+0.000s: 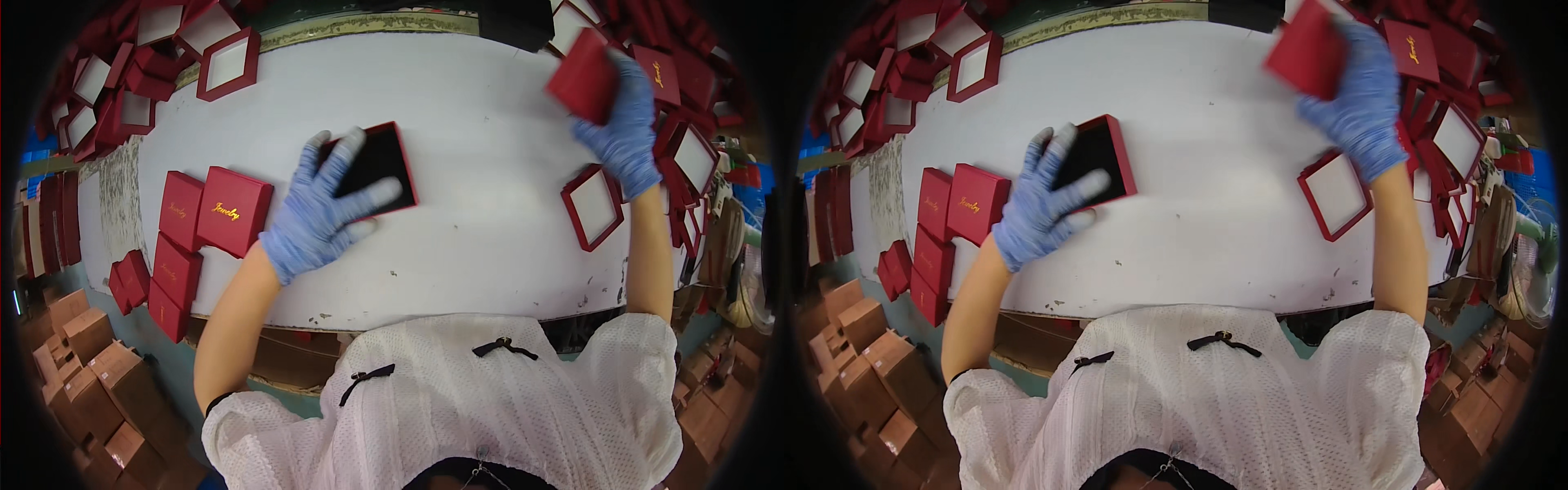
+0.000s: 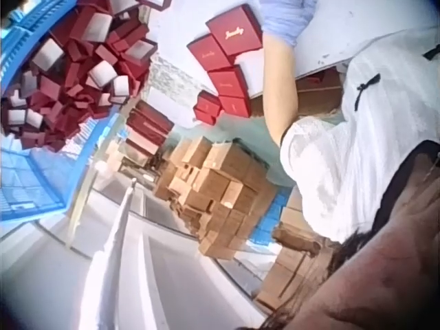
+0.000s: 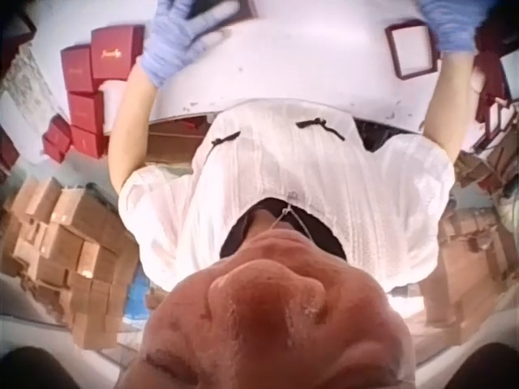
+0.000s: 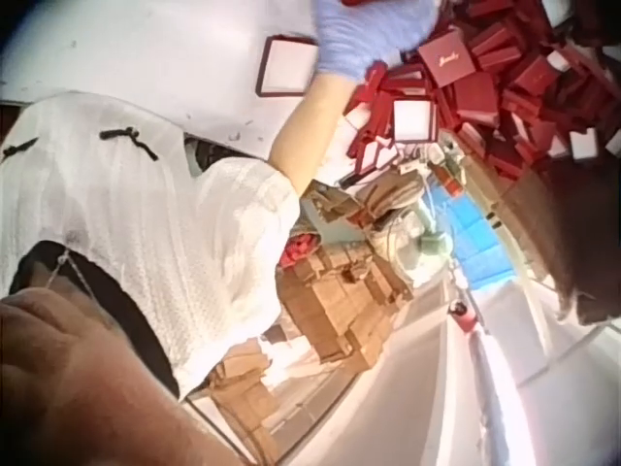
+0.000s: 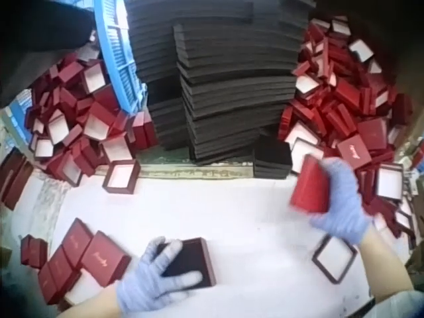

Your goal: Packaging red jewelry boxes by inserting foam pads and closing the lids.

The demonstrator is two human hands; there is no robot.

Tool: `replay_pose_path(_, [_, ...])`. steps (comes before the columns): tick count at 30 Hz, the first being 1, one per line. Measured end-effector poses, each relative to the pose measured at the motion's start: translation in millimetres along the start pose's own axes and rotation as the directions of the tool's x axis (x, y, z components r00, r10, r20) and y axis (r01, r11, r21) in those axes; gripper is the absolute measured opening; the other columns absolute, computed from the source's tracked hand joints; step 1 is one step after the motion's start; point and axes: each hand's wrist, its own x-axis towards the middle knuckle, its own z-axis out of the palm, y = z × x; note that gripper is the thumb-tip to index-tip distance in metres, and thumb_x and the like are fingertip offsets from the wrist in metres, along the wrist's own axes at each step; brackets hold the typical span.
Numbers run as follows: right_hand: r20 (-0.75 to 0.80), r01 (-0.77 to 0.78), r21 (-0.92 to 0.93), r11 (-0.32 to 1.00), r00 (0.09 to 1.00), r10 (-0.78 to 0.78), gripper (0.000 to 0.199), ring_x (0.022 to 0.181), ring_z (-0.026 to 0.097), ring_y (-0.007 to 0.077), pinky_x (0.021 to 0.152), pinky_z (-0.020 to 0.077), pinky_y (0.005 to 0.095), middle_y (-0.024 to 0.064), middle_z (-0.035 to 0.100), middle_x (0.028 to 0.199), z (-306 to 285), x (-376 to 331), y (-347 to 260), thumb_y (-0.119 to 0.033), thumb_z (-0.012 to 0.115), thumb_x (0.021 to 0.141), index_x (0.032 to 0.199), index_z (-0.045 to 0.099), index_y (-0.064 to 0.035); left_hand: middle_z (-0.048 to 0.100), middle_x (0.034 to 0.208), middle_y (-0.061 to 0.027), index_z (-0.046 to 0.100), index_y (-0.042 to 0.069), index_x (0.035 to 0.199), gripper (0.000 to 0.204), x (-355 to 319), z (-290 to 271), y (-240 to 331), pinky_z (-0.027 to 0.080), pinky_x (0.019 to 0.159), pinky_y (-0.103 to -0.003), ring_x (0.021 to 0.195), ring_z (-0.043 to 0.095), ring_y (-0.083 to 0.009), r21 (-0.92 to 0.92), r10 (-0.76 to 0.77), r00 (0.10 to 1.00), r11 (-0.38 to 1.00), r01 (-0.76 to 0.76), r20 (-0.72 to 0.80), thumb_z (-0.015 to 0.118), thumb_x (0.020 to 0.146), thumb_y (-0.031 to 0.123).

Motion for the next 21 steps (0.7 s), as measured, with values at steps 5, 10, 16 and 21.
replay_pose_path(5, [0.499,-0.068,0.071,0.995,0.867,0.023,0.083,0.119,0.038,0.0326,0.103,0.0289,0.0383,0.0174,0.04,0.127,39,-7,-82,-0.025,0.076,0.054,0.128,0.04,-0.0119,0.017,0.145,-0.0152,0.057,0.035,0.114,0.04,12,-8,21,0.024,0.101,-0.052,0.124,0.022,-0.0472,0.191,-0.101,0.962,0.98,0.052,0.253,0.063,0.075,0.036])
replay_pose_path(10, [0.426,0.025,0.427,0.904,0.877,-0.225,0.076,0.114,0.04,0.0359,0.1,0.0319,0.0399,0.0199,0.042,0.123,51,6,-111,-0.036,0.073,0.057,0.124,0.046,-0.0116,0.017,0.141,-0.0235,0.049,0.024,0.126,0.069,3,29,0,0.029,0.101,-0.05,0.128,0.018,-0.0449,-0.317,-0.18,0.981,0.937,0.15,-0.067,0.073,0.064,0.04])
replay_pose_path(16, [0.546,0.143,0.449,0.882,0.738,-0.397,0.072,0.119,0.033,0.0401,0.103,0.0245,0.0453,0.0216,0.034,0.131,54,0,-158,-0.044,0.07,0.062,0.125,0.048,-0.017,0.02,0.138,-0.0273,0.022,0.012,0.138,0.101,20,22,-16,0.041,0.093,-0.045,0.116,0.042,-0.0408,-0.168,0.029,0.991,0.984,-0.052,-0.134,0.079,0.058,0.04])
replay_pose_path(21, [0.503,0.188,0.388,0.902,0.777,-0.378,0.075,0.122,0.028,0.0393,0.104,0.0182,0.048,0.0216,0.033,0.131,74,-22,-152,-0.055,0.062,0.068,0.128,0.045,-0.0134,0.032,0.133,-0.0163,0.028,0.015,0.137,0.105,25,10,5,0.008,0.104,-0.055,0.123,0.03,-0.0367,0.165,-0.22,0.975,0.964,0.21,0.044,0.063,0.053,0.068])
